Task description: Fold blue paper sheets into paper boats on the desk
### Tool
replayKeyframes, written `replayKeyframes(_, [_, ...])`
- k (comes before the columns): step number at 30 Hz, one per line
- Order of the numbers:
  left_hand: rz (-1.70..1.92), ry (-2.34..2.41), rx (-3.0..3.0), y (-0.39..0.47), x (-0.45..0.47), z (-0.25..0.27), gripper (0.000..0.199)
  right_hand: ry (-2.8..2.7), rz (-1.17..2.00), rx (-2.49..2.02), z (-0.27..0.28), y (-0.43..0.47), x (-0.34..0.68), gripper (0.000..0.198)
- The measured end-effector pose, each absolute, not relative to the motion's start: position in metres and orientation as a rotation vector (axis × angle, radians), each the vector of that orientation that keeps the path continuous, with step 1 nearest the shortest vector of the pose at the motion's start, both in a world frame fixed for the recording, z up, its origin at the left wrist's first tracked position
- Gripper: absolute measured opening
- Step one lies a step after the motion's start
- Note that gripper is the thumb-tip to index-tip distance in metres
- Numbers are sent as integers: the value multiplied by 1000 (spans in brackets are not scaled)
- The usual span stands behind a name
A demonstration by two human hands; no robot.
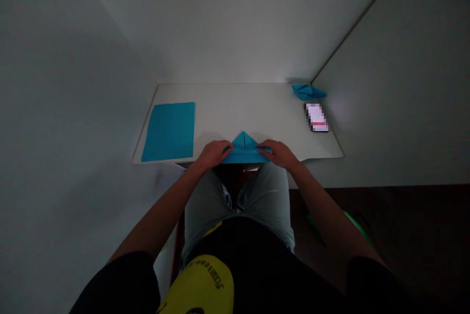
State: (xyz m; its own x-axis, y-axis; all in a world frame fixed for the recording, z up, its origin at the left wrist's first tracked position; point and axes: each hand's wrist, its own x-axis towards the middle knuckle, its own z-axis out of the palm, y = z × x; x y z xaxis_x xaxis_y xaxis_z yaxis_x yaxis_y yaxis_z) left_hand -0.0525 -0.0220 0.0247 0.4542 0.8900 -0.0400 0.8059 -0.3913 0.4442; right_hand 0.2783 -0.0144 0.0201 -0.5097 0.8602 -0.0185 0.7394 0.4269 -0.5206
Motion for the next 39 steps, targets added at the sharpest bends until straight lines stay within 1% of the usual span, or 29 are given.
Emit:
replayKeyframes(2, [307, 1509, 2324, -21, -47, 29, 26, -2424, 661, -1469, 23, -9, 275, 33])
replayKeyframes(5, [401, 1605, 2420, -26, -32, 30, 33, -2424, 442, -1627, 26, -5, 261, 32])
replayKeyframes(7, [445, 1554, 2508, -35, -19, 25, 40, -2365, 248, -1716, 24, -9, 247, 37])
replayKeyframes(9, [438, 1470, 2555, -45, -5, 14, 45, -2298, 142, -1720, 18, -19, 232, 43])
replayKeyframes(12, [394, 1469, 2532, -56, 8, -2, 53, -2304, 167, -1606, 1, -36, 211, 49])
replayKeyframes(16, [344, 1475, 2522, -51, 9, -10, 61, -2362, 319, -1520, -18, -48, 194, 61])
replayKeyframes(19, [306, 1401, 2547, -37, 7, -9, 67, -2378, 400, -1521, -25, -43, 192, 70])
replayKeyframes(23, [274, 1344, 2553, -18, 3, -8, 74, -2435, 426, -1493, -28, -22, 200, 78])
replayKeyframes(26, [311, 1416, 2509, -6, -7, -8, 77, -2470, 402, -1486, -30, -1, 216, 80])
replayKeyframes(29, [334, 1506, 2463, 6, -24, -8, 79, -2441, 375, -1600, -30, 18, 238, 85])
replayKeyframes(34, [305, 1563, 2450, 15, -41, -10, 81, -2419, 328, -1695, -28, 27, 255, 90])
replayKeyframes(37, [314, 1591, 2453, 14, -39, -11, 81, -2403, 305, -1697, -26, 25, 252, 86])
replayKeyframes(39, [319, 1580, 2476, 13, -38, -10, 78, -2408, 270, -1652, -23, 23, 249, 81])
